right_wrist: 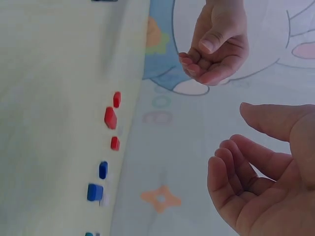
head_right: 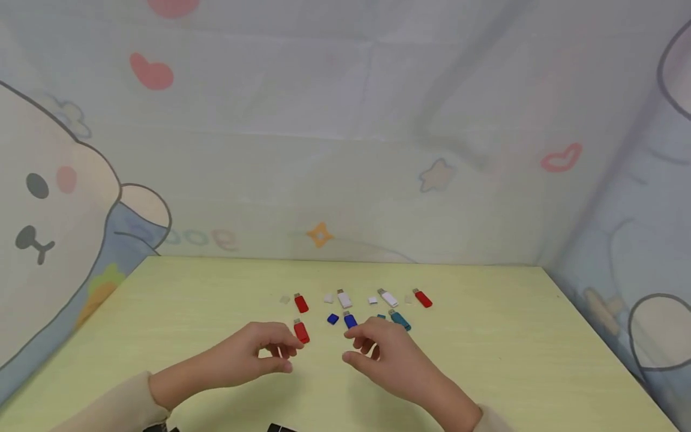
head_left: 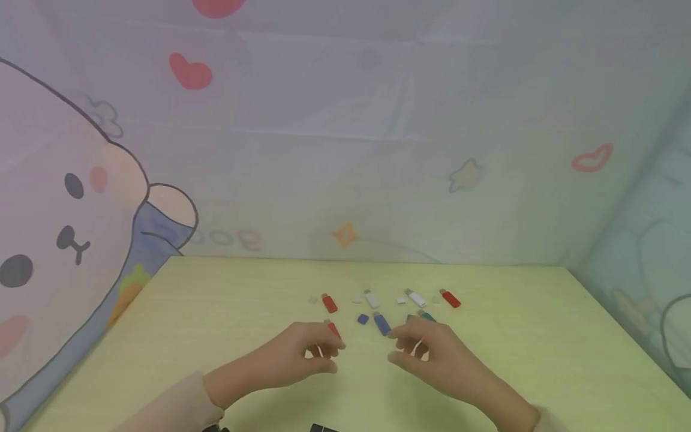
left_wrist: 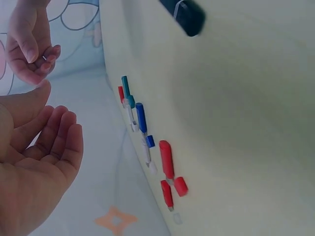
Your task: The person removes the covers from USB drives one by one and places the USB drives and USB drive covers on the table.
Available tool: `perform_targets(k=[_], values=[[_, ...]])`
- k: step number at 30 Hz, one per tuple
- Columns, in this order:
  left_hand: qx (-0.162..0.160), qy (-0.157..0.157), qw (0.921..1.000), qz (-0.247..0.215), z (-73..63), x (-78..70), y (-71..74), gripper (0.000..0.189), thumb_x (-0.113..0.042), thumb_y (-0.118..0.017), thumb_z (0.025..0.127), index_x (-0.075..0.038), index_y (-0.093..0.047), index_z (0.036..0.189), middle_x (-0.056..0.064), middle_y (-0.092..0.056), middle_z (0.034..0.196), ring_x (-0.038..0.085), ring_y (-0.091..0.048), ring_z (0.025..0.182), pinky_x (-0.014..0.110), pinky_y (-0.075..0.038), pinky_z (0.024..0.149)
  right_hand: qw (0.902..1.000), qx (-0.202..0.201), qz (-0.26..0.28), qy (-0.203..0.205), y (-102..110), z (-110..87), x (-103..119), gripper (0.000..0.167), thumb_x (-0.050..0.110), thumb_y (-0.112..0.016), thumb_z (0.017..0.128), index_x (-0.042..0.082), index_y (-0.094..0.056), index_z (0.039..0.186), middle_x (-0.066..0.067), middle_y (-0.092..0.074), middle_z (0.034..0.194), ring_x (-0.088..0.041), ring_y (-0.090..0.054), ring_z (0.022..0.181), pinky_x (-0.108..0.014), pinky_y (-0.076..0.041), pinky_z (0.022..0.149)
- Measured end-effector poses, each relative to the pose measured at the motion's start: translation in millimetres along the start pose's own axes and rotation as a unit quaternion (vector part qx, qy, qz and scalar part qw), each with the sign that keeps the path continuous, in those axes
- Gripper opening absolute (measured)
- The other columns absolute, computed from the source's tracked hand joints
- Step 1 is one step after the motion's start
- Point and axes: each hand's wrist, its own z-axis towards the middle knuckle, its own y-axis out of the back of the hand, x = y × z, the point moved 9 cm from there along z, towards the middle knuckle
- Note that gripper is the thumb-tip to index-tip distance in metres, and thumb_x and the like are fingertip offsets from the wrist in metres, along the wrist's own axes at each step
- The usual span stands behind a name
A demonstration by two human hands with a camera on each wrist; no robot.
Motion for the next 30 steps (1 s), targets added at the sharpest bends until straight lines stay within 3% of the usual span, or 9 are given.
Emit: perform_targets(k=[7, 14, 19, 25, 30], values=[[-0.009, 0.0, 0.9999, -0.006, -23.3, 6.3, -0.1, 0.03, -0.014, -0.07, 0.088, 0.002, -0.066, 0.113, 0.004, -0.066, 0.095, 0.003, -0.059, 0.086, 0.024, -0.052, 0.076, 0.9993, 0.034, 0.013, 0.005, -20, -4.4, 11, 0.024, 0.026, -0.069, 0.09, 0.01, -0.068, 0.109, 0.009, -0.061, 0.089, -0.002, -0.055, 0.081, -0.024, -0.052, 0.069], [-0.014, 0.014, 0.999, -0.04, -38.4, 17.9, -6.3, 0.03, -0.013, -0.071, 0.087, 0.003, -0.066, 0.112, 0.009, -0.066, 0.094, 0.005, -0.059, 0.086, 0.023, -0.052, 0.077, 0.9962, 0.082, 0.027, 0.008, -45, -5.3, 16, 0.027, 0.027, -0.068, 0.09, 0.01, -0.066, 0.111, 0.005, -0.062, 0.091, 0.0, -0.054, 0.081, -0.022, -0.051, 0.068], [0.004, 0.013, 0.9983, -0.057, -42.5, 24.7, -14.4, 0.031, -0.011, -0.071, 0.086, 0.005, -0.064, 0.112, 0.009, -0.065, 0.094, 0.01, -0.06, 0.086, 0.024, -0.053, 0.076, 0.9917, 0.124, 0.031, -0.015, -65, -4.4, 13, 0.029, 0.027, -0.068, 0.091, 0.007, -0.067, 0.112, 0.01, -0.061, 0.09, 0.001, -0.053, 0.081, -0.022, -0.051, 0.069], [0.034, 0.055, 0.9933, -0.096, -44.5, 38.9, -29.4, 0.032, -0.008, -0.072, 0.085, 0.004, -0.063, 0.114, 0.005, -0.064, 0.096, 0.007, -0.058, 0.085, 0.022, -0.051, 0.075, 0.9823, 0.168, 0.056, -0.062, -89, -3.8, 5, 0.03, 0.024, -0.068, 0.09, 0.004, -0.067, 0.113, 0.008, -0.061, 0.091, 0.0, -0.053, 0.08, -0.021, -0.05, 0.07], [0.049, 0.066, 0.9913, -0.103, -44.9, 45.1, -38.1, 0.032, -0.006, -0.073, 0.083, 0.004, -0.064, 0.112, 0.003, -0.063, 0.095, 0.002, -0.055, 0.082, 0.022, -0.05, 0.074, 0.9765, 0.187, 0.071, -0.08, -105, -2.7, 1, 0.027, 0.021, -0.069, 0.089, 0.004, -0.068, 0.11, 0.009, -0.061, 0.09, 0.0, -0.053, 0.077, -0.021, -0.048, 0.069]])
